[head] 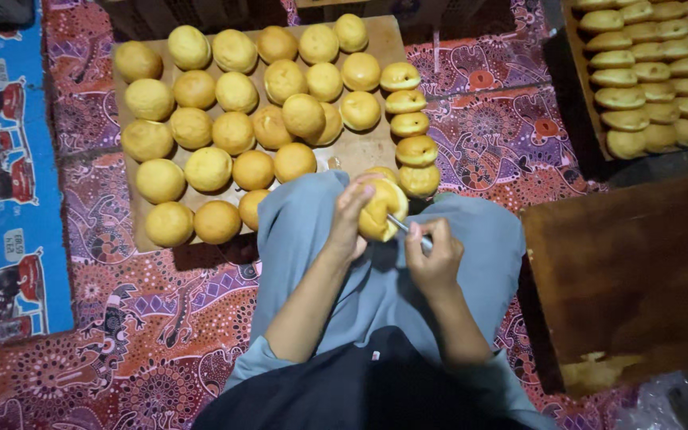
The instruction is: The person sits on the floor and uses a small metal tool to hollow out round yellow buns. They pick up each bun, insert the tool to remove the center, and place the hollowed buns in a separate pile on the wooden board.
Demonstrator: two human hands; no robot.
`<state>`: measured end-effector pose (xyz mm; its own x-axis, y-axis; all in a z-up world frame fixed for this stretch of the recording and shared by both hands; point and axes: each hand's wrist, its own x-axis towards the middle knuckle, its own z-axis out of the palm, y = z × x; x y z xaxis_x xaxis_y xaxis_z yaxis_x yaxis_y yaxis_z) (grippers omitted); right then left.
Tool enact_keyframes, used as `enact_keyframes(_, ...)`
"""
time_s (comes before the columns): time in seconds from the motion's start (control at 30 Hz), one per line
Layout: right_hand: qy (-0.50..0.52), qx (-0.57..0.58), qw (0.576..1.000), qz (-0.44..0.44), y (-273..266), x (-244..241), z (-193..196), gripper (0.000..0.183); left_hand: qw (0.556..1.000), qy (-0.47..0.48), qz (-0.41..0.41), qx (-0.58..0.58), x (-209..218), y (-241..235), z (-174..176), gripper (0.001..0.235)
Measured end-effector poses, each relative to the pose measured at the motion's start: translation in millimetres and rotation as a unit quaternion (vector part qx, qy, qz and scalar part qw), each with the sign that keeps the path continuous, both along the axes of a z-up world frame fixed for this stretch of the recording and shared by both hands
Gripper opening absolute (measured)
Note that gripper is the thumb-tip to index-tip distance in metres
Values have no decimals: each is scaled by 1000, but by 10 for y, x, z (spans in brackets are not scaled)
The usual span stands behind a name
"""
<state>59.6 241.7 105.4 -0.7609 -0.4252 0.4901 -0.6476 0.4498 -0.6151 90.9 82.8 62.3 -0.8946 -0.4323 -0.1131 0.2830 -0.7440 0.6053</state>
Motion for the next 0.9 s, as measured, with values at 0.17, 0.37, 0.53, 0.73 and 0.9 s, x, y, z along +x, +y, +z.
enact_keyframes(0.17,20,21,1000,9,1,-154,-13,19,997,-58,-19,-47,-69,125,-60,33)
enact_keyframes(0.37,-27,-2,998,-62,25,-123,-52,30,995,-71,-41,-64,-89,145,-117,36)
enact_keyframes(0.53,80,-31,996,14,-21,-207,-128,26,996,-82,-3,-24,-121,220,-95,36)
enact_keyframes(0.73,94,-30,986,-136,-30,-142,-312,29,997,-68,7,36,-91,331,-97,40)
enact_keyframes(0.9,-227,-83,968,64,101,-401,-353,24,993,-92,-74,29,-74,225,-175,43)
